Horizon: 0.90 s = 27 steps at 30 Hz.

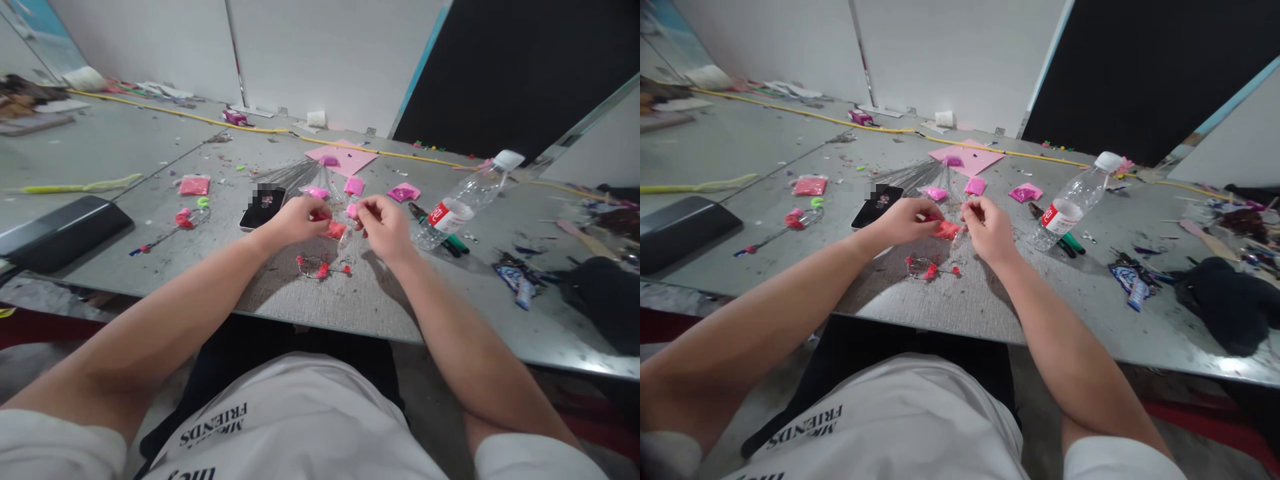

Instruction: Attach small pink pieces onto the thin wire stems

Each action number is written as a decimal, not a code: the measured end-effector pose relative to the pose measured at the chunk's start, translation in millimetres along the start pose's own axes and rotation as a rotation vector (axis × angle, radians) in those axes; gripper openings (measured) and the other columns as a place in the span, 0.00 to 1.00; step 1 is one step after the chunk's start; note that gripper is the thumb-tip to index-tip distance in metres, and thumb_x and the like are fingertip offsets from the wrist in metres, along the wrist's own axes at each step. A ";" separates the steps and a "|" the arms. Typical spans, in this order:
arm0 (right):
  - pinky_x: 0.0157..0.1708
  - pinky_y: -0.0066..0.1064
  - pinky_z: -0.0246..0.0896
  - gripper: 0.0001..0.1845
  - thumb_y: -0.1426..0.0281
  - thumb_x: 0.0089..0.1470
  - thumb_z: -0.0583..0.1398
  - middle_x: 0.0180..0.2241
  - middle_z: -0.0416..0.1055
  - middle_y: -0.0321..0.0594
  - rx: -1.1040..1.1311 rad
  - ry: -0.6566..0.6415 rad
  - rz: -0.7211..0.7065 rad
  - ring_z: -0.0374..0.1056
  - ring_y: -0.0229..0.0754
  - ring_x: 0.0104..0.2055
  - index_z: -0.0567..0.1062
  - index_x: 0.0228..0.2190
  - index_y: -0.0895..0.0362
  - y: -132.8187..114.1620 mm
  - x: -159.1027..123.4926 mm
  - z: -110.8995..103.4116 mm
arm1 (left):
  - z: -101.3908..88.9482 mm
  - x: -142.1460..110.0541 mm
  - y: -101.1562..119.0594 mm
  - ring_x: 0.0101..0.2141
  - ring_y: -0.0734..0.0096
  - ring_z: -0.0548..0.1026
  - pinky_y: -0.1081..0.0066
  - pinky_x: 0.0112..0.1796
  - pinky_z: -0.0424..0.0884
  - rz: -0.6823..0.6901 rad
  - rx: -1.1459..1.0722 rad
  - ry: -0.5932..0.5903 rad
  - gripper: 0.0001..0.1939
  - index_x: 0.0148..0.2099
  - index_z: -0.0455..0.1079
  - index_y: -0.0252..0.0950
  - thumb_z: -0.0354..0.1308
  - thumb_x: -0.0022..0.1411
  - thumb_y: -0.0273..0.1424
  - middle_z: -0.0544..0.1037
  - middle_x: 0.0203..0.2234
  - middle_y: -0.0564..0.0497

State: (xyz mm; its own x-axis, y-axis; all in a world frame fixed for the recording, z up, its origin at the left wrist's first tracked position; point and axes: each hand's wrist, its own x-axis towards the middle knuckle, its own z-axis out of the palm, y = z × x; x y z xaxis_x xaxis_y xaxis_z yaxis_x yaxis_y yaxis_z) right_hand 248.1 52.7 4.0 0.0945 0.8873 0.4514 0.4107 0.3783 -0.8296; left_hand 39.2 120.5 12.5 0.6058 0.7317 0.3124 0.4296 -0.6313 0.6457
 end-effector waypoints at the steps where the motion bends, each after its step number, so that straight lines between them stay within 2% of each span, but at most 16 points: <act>1: 0.30 0.35 0.66 0.11 0.60 0.65 0.60 0.30 0.77 0.38 -0.011 -0.023 0.001 0.72 0.39 0.27 0.75 0.35 0.54 -0.5 -0.2 -0.2 | -0.6 0.5 -2.4 0.34 0.68 0.75 0.69 0.37 0.68 0.019 0.034 0.010 0.08 0.40 0.79 0.33 0.63 0.59 0.29 0.81 0.33 0.48; 4: 0.31 0.35 0.65 0.11 0.60 0.64 0.60 0.28 0.75 0.37 -0.074 -0.104 -0.043 0.70 0.39 0.27 0.74 0.34 0.54 -2.9 -3.1 2.7 | -1.8 1.7 -7.8 0.39 0.65 0.76 0.67 0.42 0.68 0.078 0.116 0.002 0.10 0.42 0.80 0.34 0.64 0.58 0.28 0.82 0.37 0.46; 7: 0.34 0.35 0.66 0.06 0.66 0.61 0.62 0.29 0.76 0.37 -0.081 -0.156 -0.082 0.71 0.39 0.30 0.74 0.32 0.54 -5.7 -6.8 7.1 | -0.2 2.5 -11.4 0.41 0.63 0.76 0.66 0.43 0.68 0.110 0.167 -0.014 0.12 0.44 0.80 0.34 0.66 0.57 0.28 0.81 0.39 0.44; 13: 0.34 0.35 0.67 0.04 0.68 0.59 0.65 0.29 0.78 0.38 -0.177 -0.179 -0.079 0.71 0.39 0.29 0.77 0.31 0.55 -5.4 -6.2 7.7 | 4.0 4.2 -17.3 0.36 0.64 0.77 0.68 0.40 0.67 0.101 0.210 -0.026 0.15 0.46 0.79 0.34 0.69 0.58 0.35 0.83 0.36 0.45; 16: 0.35 0.36 0.69 0.04 0.67 0.59 0.66 0.32 0.80 0.40 -0.192 -0.182 -0.130 0.73 0.41 0.31 0.81 0.33 0.55 -2.6 -4.0 7.1 | 0.7 3.5 -13.1 0.41 0.61 0.78 0.67 0.42 0.68 0.103 0.204 0.001 0.17 0.48 0.80 0.34 0.69 0.59 0.38 0.84 0.41 0.43; 18: 0.36 0.37 0.70 0.05 0.67 0.60 0.66 0.33 0.81 0.41 -0.200 -0.157 -0.177 0.74 0.43 0.33 0.82 0.34 0.55 -2.0 -3.5 7.0 | -3.0 2.2 -5.9 0.42 0.62 0.79 0.67 0.43 0.68 0.096 0.152 0.037 0.14 0.45 0.81 0.34 0.66 0.63 0.39 0.84 0.41 0.43; 20: 0.37 0.37 0.70 0.05 0.67 0.61 0.66 0.34 0.81 0.41 -0.212 -0.118 -0.238 0.74 0.43 0.35 0.82 0.34 0.54 -3.0 -3.8 6.9 | -6.6 0.4 3.3 0.39 0.66 0.78 0.69 0.41 0.68 0.097 0.064 0.047 0.12 0.41 0.82 0.35 0.62 0.66 0.38 0.84 0.37 0.46; 24: 0.38 0.37 0.70 0.04 0.69 0.62 0.66 0.35 0.81 0.41 -0.210 -0.070 -0.354 0.74 0.44 0.37 0.83 0.35 0.53 -6.4 -5.7 6.6 | -9.9 -3.8 17.7 0.28 0.73 0.72 0.71 0.31 0.64 0.069 -0.128 -0.030 0.15 0.35 0.81 0.34 0.59 0.68 0.39 0.79 0.26 0.51; 27: 0.42 0.39 0.71 0.04 0.69 0.62 0.66 0.37 0.82 0.41 -0.227 -0.054 -0.399 0.76 0.45 0.39 0.84 0.36 0.51 -6.4 -6.6 6.3 | -9.9 -6.0 20.6 0.27 0.73 0.71 0.71 0.29 0.65 -0.001 -0.281 -0.071 0.15 0.36 0.81 0.34 0.62 0.66 0.41 0.77 0.25 0.51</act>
State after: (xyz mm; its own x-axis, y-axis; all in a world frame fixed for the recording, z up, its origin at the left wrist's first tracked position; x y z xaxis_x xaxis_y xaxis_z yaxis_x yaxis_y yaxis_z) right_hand 239.1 46.1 4.3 -0.1567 0.6989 0.6978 0.5944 0.6310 -0.4985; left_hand 37.7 105.7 30.9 0.6548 0.7065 0.2685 0.2340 -0.5273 0.8168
